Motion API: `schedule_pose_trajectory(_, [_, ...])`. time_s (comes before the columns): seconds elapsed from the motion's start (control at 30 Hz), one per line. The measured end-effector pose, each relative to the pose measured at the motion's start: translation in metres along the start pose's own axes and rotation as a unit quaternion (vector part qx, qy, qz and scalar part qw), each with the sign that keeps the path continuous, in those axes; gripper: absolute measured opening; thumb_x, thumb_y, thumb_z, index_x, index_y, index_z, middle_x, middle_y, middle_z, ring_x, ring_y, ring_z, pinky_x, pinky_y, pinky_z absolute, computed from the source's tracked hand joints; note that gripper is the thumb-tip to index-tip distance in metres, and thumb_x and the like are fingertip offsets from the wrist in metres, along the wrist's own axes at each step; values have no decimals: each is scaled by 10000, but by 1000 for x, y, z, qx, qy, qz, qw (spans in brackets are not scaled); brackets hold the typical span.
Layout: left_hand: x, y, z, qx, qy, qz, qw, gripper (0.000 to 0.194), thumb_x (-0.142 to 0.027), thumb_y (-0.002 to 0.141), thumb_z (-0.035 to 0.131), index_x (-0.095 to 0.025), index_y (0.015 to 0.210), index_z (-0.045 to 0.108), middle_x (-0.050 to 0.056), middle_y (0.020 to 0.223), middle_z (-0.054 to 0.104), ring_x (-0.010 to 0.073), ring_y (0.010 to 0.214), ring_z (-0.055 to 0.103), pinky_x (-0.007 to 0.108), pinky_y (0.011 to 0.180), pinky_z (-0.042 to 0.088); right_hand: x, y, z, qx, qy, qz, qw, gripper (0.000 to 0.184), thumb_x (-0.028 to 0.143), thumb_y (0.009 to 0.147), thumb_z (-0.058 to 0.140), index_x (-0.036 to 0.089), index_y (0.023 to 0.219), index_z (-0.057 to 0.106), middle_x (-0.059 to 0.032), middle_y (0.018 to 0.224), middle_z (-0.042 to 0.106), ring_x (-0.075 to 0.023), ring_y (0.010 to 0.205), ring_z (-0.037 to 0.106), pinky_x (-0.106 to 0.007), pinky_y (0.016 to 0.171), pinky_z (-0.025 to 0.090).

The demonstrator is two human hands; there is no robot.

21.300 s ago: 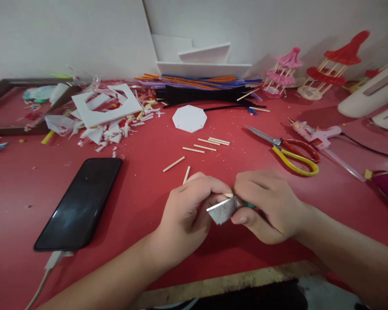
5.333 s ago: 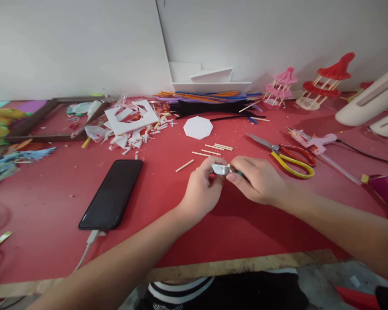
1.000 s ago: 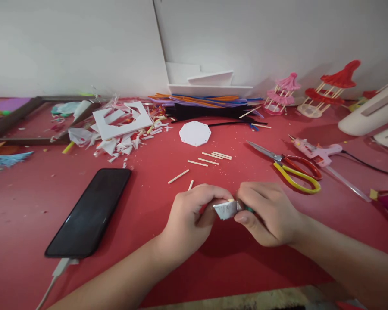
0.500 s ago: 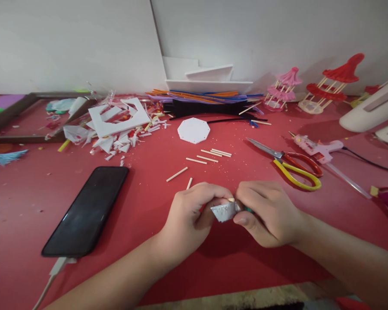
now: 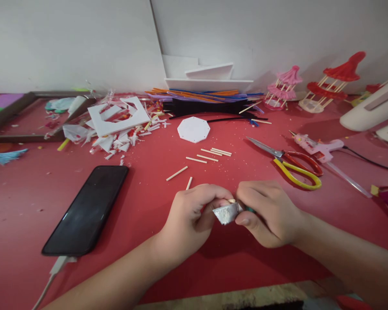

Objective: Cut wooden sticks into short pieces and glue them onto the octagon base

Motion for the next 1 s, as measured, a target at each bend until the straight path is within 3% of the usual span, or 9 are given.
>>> schedule_pose_trajectory(0.17, [-1,-1,-1,-2,7,2,1000,256,38,787,487,-169,809,637,5,735,714,103,643,649,181,612,502,0,0,0,-1,6,-1,1000,399,469,986,314,214,683,360,28,605,410,-104,523,329,-260,496,255])
schedule_pose_trajectory(0.23, [-5,-3,-1,5,3,31,1000,302,77,757,471,-169,810,637,2,723,709,100,656,650,175,625,509,-6,1,-4,-7,3,8,1000,374,450,982,343,209,699,386,30,605,424,-101,518,349,-255,494,261])
schedule_pose_trajectory(0.37, [-14,-6,4,66,-33,104,992,335,85,793,430,-166,821,649,15,712,711,109,678,649,195,663,532,-27,3,-21,-79,-51,98,991,296,324,972,412,202,702,408,61,537,373,-78,465,341,-227,470,259])
schedule_pose_trajectory(0.43, [-9,-4,2,28,-18,64,997,286,47,838,459,-165,815,649,20,718,716,104,664,656,195,672,537,-27,3,-26,-110,-47,94,988,286,299,968,410,203,699,401,68,531,334,-76,458,317,-226,473,260])
schedule_pose_trajectory(0.5, [-2,-2,-1,-23,-2,19,1000,205,-9,864,518,-163,811,643,15,713,716,97,647,660,181,660,533,-21,4,-23,-95,-22,60,993,268,311,968,408,199,724,419,63,557,351,-78,475,327,-228,482,269])
schedule_pose_trajectory(0.6, [4,0,-4,-56,17,8,998,173,-30,857,537,-163,815,639,5,713,707,90,623,635,166,607,504,-8,3,-11,-43,-3,20,999,307,369,981,377,197,730,421,41,610,408,-88,518,360,-235,501,285])
schedule_pose_trajectory(0.8, [3,-2,-2,-32,22,47,998,361,108,740,436,-165,873,631,-7,783,697,81,697,632,152,648,481,0,1,-3,-11,-29,7,1000,397,455,994,317,204,698,397,26,619,422,-104,532,349,-260,509,274])
schedule_pose_trajectory(1.0, [4,-4,-1,-19,6,38,999,365,131,718,475,-161,874,628,-8,799,692,76,723,632,140,667,478,0,1,-2,0,-25,5,1000,402,470,995,312,208,700,389,24,621,418,-110,537,343,-267,508,259])
Point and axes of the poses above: each hand's wrist, its own y-axis towards the middle knuckle, its own z-axis out of the palm, x = y × z, the point moved 3 cm from there along y, towards the middle knuckle
